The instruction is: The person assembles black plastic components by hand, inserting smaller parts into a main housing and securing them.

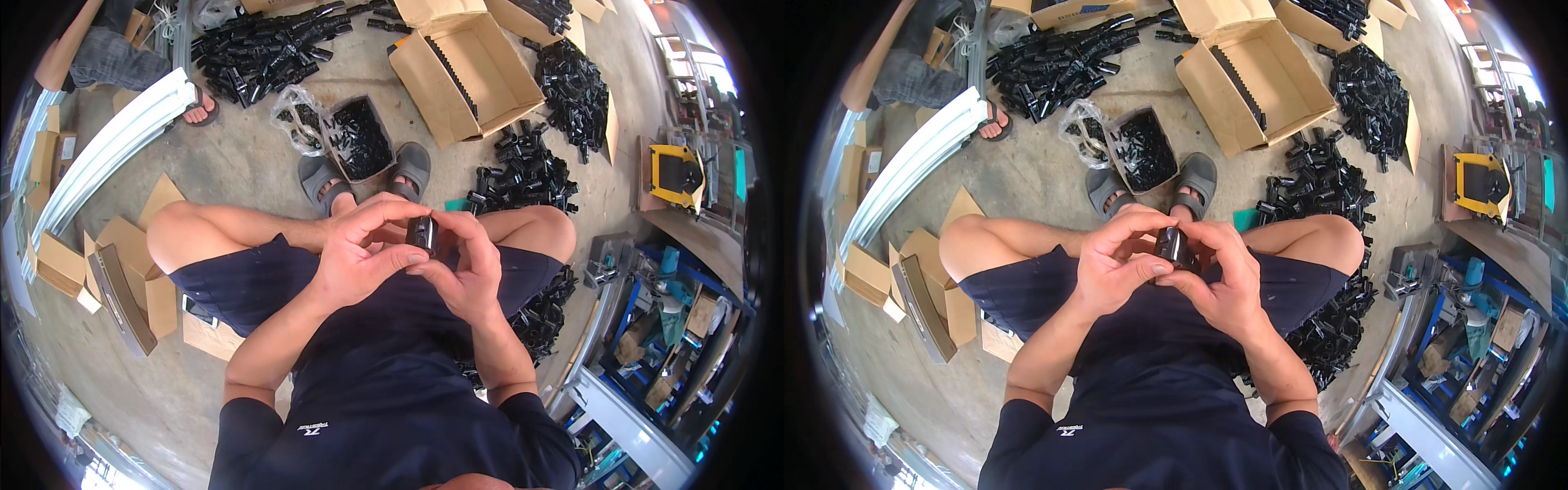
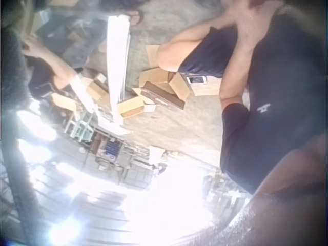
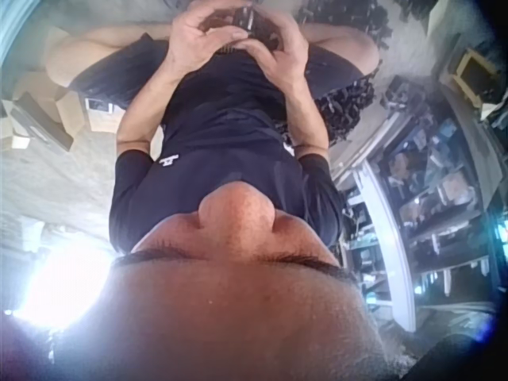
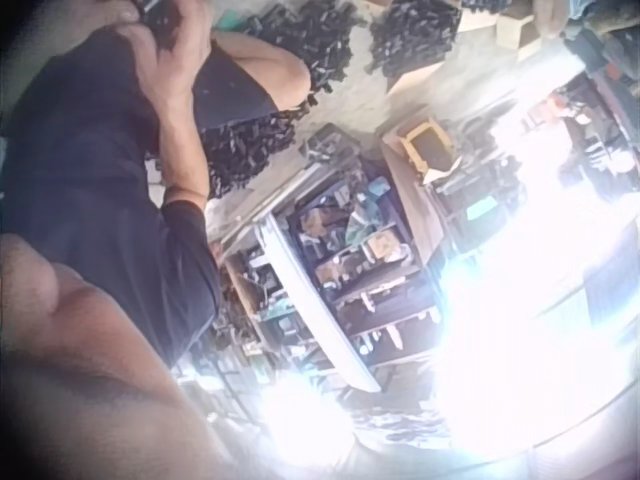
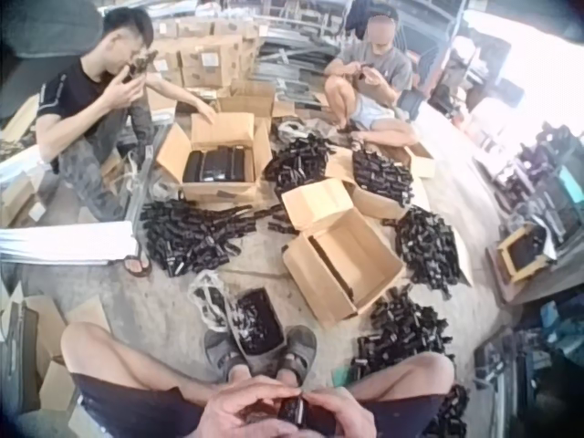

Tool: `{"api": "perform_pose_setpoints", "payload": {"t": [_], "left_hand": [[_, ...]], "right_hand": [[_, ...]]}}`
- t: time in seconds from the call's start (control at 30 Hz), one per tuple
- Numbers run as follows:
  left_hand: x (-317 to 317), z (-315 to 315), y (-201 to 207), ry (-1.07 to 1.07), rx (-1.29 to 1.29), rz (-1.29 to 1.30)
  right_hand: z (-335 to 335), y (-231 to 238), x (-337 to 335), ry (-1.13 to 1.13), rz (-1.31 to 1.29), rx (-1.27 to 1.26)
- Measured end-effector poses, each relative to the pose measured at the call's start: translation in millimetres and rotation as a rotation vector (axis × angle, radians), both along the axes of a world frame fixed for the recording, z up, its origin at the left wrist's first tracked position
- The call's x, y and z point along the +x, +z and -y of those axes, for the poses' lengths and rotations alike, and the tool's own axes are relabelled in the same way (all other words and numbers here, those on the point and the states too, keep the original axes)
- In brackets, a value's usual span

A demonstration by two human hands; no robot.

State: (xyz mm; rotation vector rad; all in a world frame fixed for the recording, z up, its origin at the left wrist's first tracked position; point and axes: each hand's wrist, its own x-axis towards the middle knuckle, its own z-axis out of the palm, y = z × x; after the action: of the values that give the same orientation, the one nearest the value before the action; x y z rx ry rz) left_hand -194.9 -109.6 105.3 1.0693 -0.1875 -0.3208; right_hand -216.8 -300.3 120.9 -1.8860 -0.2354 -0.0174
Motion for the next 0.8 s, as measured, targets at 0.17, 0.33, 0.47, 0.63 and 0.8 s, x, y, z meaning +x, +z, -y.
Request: {"api": "perform_pose_setpoints", "payload": {"t": [0.17,0.33,0.47,0.63,0.8], "left_hand": [[-7.1,1.9,-11.6,0.023,-0.113,-0.149],[-9.3,5.8,-13.8,0.048,-0.241,-0.26],[-10.0,6.9,-14.3,0.056,-0.246,-0.328],[-11.3,7.5,-15.9,0.047,-0.252,-0.376],[-15.0,9.1,-23.0,0.077,-0.226,-0.262]], "right_hand": [[-5.5,7.6,2.8,-0.015,-0.059,-0.055],[-6.3,6.9,4.7,-0.017,-0.054,-0.088],[-6.3,8.3,4.6,-0.013,-0.096,-0.115],[-8.7,7.9,4.5,-0.01,-0.085,-0.122],[-8.2,2.5,4.7,-0.019,-0.051,-0.084]]}}
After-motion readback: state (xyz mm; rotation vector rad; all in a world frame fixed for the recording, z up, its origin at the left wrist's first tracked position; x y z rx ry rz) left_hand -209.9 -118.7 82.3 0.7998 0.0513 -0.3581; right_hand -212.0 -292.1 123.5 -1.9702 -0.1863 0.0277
